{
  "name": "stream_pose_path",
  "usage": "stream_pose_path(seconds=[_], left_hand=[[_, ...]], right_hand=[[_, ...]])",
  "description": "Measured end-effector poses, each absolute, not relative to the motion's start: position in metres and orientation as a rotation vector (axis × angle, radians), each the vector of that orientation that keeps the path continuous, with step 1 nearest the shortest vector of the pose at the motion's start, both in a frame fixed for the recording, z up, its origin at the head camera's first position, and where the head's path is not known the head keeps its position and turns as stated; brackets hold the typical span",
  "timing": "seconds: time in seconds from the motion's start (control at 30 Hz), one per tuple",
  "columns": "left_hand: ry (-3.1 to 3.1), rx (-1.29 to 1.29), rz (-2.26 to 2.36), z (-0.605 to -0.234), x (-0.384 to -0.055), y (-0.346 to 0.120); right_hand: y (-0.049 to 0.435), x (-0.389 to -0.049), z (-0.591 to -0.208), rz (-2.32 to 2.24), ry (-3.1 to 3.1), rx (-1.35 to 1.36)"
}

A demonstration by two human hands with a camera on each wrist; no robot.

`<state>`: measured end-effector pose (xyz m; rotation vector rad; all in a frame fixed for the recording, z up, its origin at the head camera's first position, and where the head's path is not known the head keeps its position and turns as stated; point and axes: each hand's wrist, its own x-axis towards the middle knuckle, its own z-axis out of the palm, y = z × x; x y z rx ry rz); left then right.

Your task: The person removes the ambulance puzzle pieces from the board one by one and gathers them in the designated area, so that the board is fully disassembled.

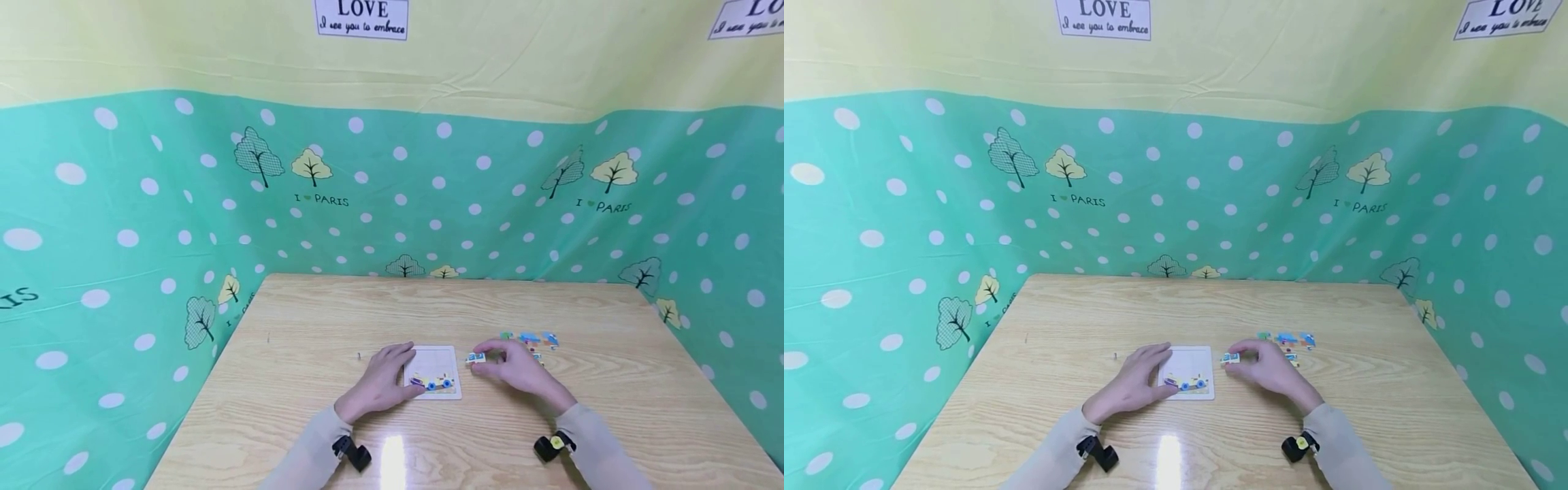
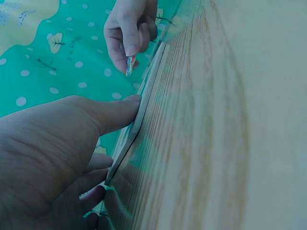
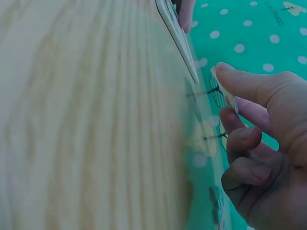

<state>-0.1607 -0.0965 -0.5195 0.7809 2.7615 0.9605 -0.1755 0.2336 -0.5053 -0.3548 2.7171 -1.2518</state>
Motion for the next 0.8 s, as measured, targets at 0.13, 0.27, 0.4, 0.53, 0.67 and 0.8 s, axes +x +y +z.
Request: stream_pose_path(seconds=[0.13,0.27,0.4,0.53,0.67,0.8], left_hand=[[2.753,0.775,0.961,-0.519,-0.161,-0.097],[2.749,0.778,0.957,-0.519,-0.161,-0.096],[2.745,0.777,0.971,-0.519,-0.161,-0.097],[2.751,0.784,0.964,-0.52,-0.161,-0.097],[2.754,0.788,0.962,-0.521,-0.16,-0.097],[2.753,0.784,0.969,-0.521,-0.161,-0.097]], right_hand=[[0.241,-0.174,-0.5,-1.228,2.77,-0.378],[0.25,-0.173,-0.497,-1.214,2.813,-0.355],[0.26,-0.173,-0.496,-1.22,2.815,-0.321],[0.272,-0.172,-0.495,-1.256,2.769,-0.296],[0.284,-0.17,-0.496,-1.288,2.751,-0.278],[0.295,-0.169,-0.495,-1.316,2.751,-0.243]])
